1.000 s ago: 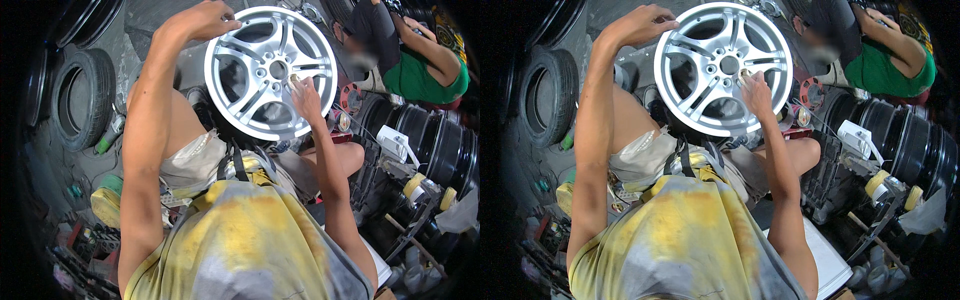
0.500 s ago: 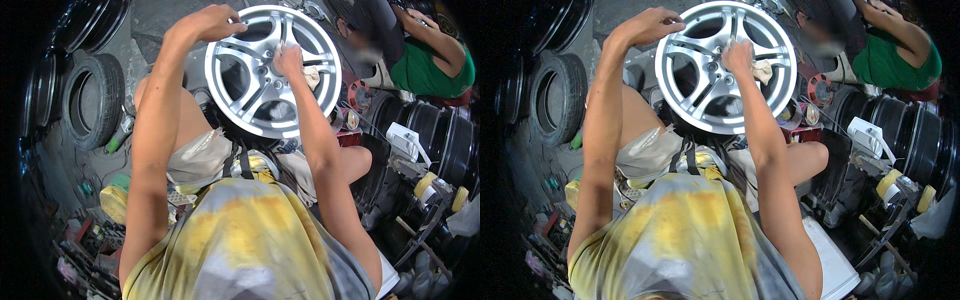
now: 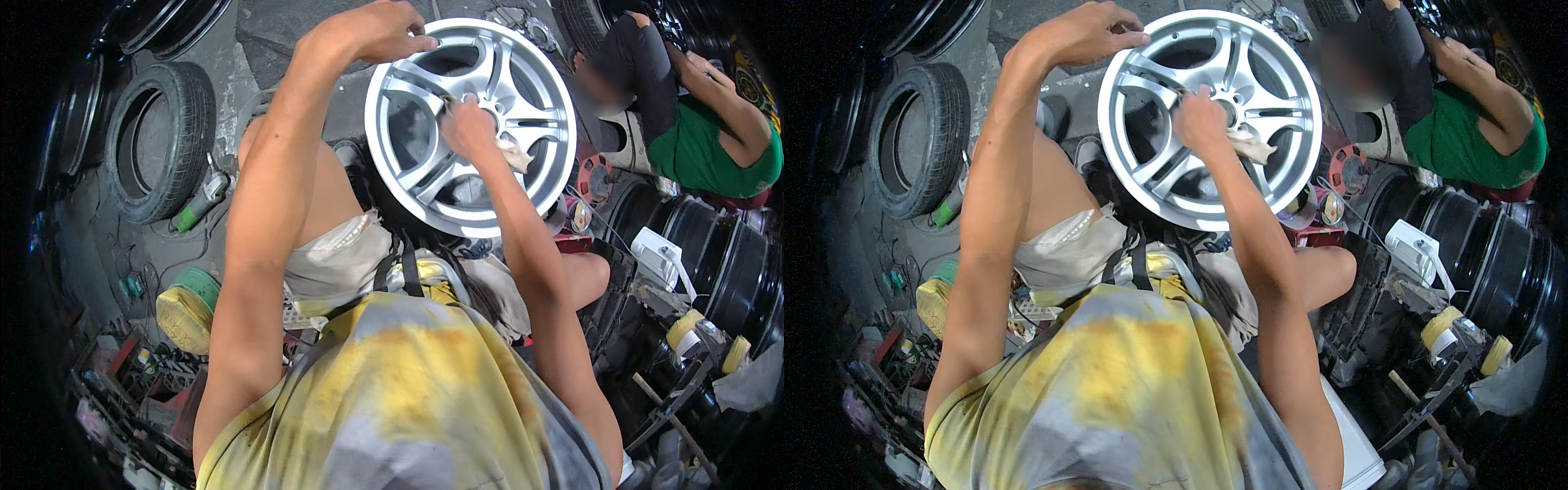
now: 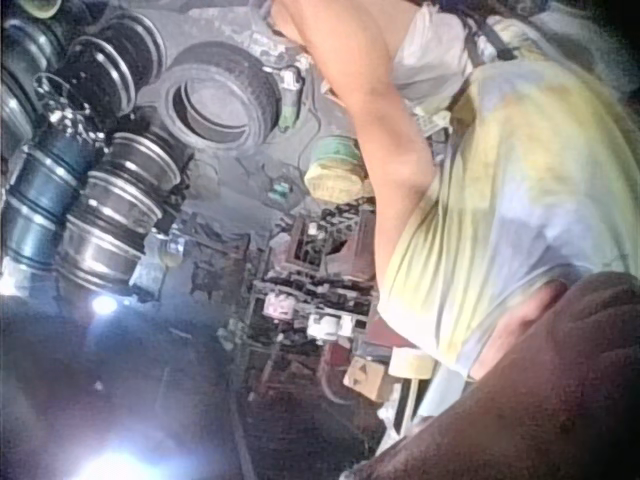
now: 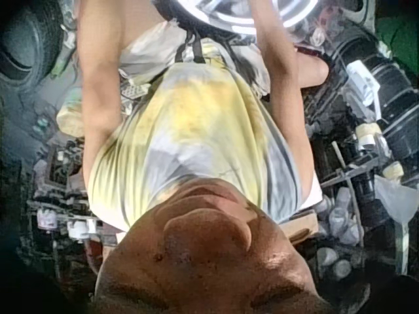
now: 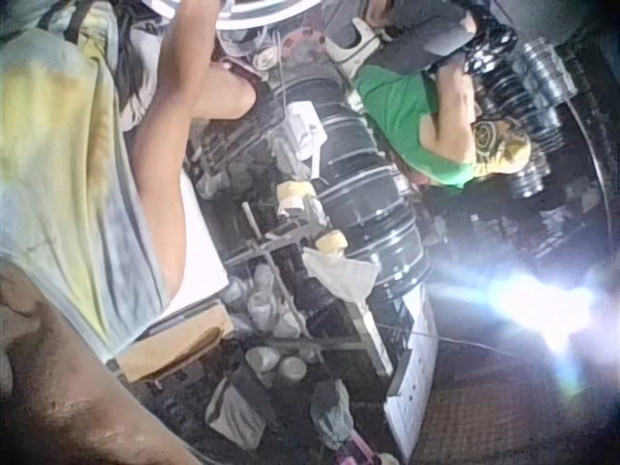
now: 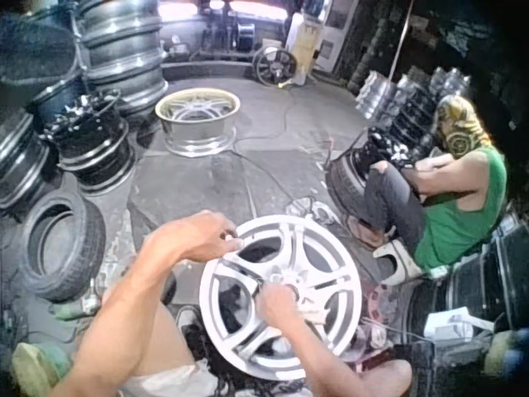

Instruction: The person sits on the floor and wipes a silver car rim with a cloth. They rotate the rim to clean different sections, including the spokes and the outer edge, while another person works on a tire in the background.

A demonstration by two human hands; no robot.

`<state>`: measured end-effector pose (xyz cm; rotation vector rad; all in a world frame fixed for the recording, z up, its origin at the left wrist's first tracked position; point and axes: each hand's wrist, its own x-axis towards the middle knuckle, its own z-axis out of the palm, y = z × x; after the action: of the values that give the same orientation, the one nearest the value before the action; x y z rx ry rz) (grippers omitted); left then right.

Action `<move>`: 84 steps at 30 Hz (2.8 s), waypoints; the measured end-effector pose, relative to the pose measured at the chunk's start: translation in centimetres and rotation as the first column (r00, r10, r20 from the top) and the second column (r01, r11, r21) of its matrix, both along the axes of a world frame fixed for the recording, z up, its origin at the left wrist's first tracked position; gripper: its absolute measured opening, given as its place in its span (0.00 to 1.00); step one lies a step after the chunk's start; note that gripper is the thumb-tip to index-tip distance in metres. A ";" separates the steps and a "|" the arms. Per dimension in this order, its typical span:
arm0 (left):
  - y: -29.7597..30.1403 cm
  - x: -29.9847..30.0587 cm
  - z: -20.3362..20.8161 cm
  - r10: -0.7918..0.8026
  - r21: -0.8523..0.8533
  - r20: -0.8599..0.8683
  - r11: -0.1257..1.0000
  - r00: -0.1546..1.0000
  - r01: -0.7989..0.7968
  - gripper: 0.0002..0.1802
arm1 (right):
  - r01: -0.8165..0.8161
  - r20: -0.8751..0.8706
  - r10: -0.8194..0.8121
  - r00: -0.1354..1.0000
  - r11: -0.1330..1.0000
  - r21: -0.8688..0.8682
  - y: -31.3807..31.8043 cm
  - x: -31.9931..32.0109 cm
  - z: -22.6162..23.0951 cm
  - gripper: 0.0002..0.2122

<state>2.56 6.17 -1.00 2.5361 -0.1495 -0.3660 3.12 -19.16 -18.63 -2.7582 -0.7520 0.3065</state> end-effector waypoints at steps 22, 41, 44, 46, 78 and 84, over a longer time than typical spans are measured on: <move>2.3 -1.1 1.3 0.066 -0.030 0.045 0.997 0.997 -0.064 0.22 | -0.259 -0.194 0.209 0.958 0.924 -0.282 8.6 2.7 4.9 0.20; 3.0 -2.0 0.6 0.075 -0.139 0.049 0.988 0.996 -0.068 0.22 | -0.459 -0.153 0.436 0.887 0.870 -0.179 7.8 6.0 -1.0 0.17; 4.5 -3.0 0.5 0.132 -0.087 0.028 0.988 0.991 -0.129 0.22 | -0.215 -0.274 0.136 0.952 0.934 -0.285 6.9 1.3 6.3 0.17; 4.8 -3.3 1.4 0.132 -0.080 0.036 0.988 0.991 -0.129 0.22 | -0.171 -0.258 0.092 0.962 0.937 -0.304 3.9 2.2 6.1 0.16; 5.5 -3.8 -0.5 0.192 -0.019 0.103 0.981 0.976 -0.191 0.26 | 0.076 -0.092 -0.094 0.991 0.980 -0.183 -8.9 -1.5 2.2 0.12; 7.3 -4.3 -1.9 0.229 0.006 0.078 0.973 0.970 -0.230 0.27 | -0.030 0.352 -0.008 0.936 0.994 0.105 -10.9 -2.2 9.2 0.12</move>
<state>-1.72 13.43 -2.92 2.5487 0.1178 -0.1783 0.96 -30.03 -9.47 -2.7355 -0.8387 -0.2311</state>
